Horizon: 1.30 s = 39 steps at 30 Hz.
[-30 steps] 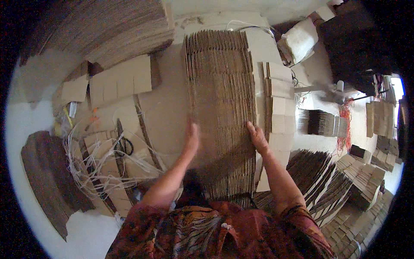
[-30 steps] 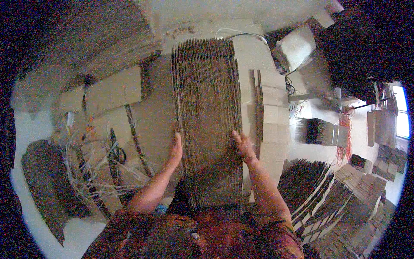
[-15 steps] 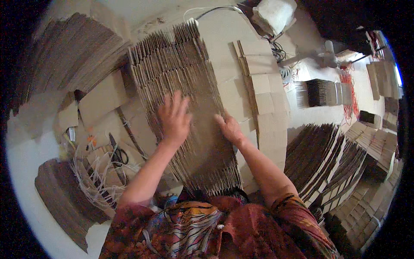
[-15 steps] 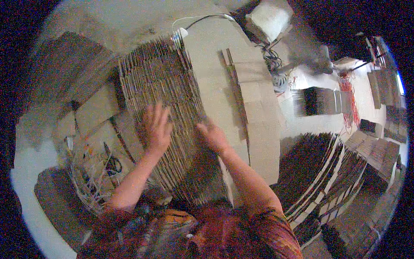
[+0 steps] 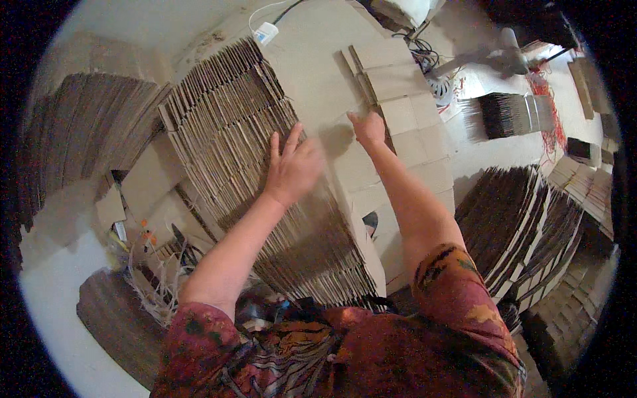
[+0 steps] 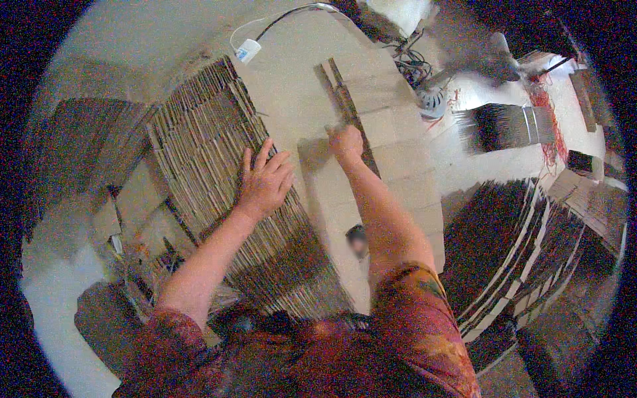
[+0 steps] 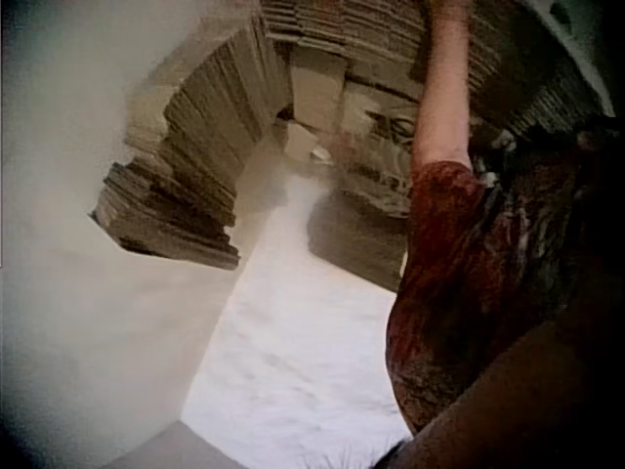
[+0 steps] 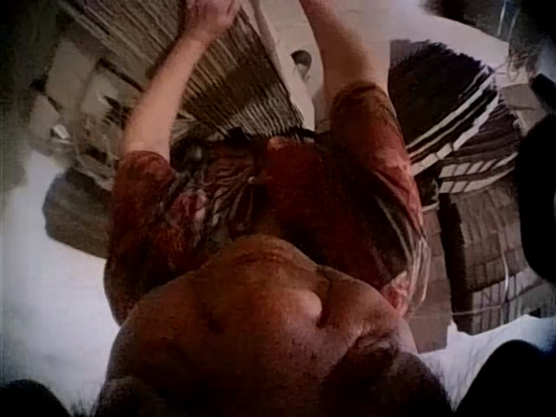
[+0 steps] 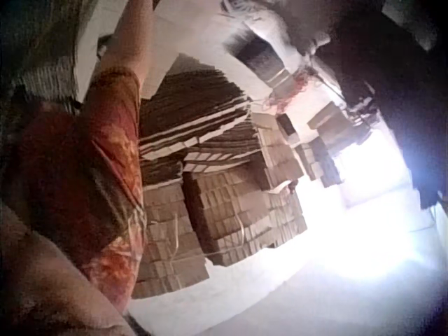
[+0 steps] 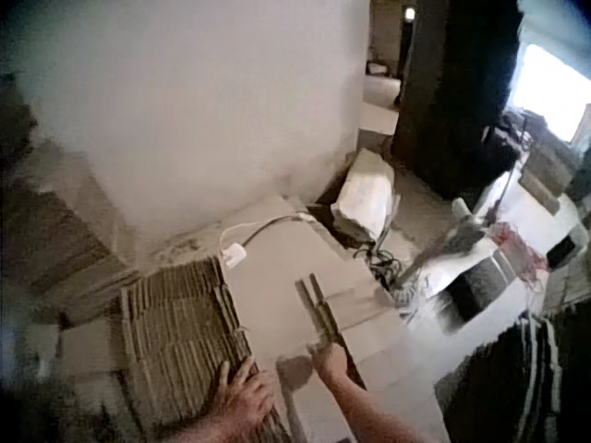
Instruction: The person repeatedly gathers stacks of flat cardboard pieces, wraps them with white plastic ties, and secures the bundles. The person uses scissors to cut the ties and places the finished bundles aside. The person also pulls ties from a plastic bag and adjusts the stacks before tying.
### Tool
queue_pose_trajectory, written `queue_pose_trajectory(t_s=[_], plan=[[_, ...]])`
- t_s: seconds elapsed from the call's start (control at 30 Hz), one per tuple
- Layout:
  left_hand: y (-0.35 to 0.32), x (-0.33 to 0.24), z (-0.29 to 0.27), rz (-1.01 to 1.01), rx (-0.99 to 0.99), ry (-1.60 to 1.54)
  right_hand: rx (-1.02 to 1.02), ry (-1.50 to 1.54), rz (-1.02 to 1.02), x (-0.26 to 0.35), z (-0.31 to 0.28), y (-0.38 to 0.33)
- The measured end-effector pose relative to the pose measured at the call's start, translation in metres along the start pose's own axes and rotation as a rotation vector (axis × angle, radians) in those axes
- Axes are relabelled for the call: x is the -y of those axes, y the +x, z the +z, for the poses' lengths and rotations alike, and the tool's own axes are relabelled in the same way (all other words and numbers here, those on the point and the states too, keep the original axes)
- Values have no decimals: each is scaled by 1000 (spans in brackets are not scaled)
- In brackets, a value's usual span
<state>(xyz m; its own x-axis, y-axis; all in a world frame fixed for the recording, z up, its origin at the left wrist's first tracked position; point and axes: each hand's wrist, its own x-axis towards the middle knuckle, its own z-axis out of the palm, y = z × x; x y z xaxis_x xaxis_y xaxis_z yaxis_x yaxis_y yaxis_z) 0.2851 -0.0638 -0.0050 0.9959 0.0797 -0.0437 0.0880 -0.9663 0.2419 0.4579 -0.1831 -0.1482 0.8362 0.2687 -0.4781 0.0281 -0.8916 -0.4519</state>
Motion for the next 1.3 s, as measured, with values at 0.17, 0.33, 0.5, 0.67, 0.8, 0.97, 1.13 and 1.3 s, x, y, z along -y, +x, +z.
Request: queue_pose_trajectory(t_s=[0.17,0.33,0.5,0.67,0.8,0.97,1.13,1.3], plan=[[-4,6,3,-32,21,20,-29,-37,46,51,6,0],[4,0,1,-20,-24,-50,-124,773,115,30,63,43],[1,2,0,-29,2,-16,-90,941,205,38,72,33],[2,1,-1,-55,1,-17,-409,207,119,62,49,-10],[0,3,2,-56,-22,-80,-333,212,288,56,39,-6],[0,3,6,-50,-59,-61,-188,202,306,45,31,5],[1,2,3,-53,-40,-87,-113,1123,111,36,53,23],[2,2,4,-34,-38,-33,28,1593,211,11,70,5]])
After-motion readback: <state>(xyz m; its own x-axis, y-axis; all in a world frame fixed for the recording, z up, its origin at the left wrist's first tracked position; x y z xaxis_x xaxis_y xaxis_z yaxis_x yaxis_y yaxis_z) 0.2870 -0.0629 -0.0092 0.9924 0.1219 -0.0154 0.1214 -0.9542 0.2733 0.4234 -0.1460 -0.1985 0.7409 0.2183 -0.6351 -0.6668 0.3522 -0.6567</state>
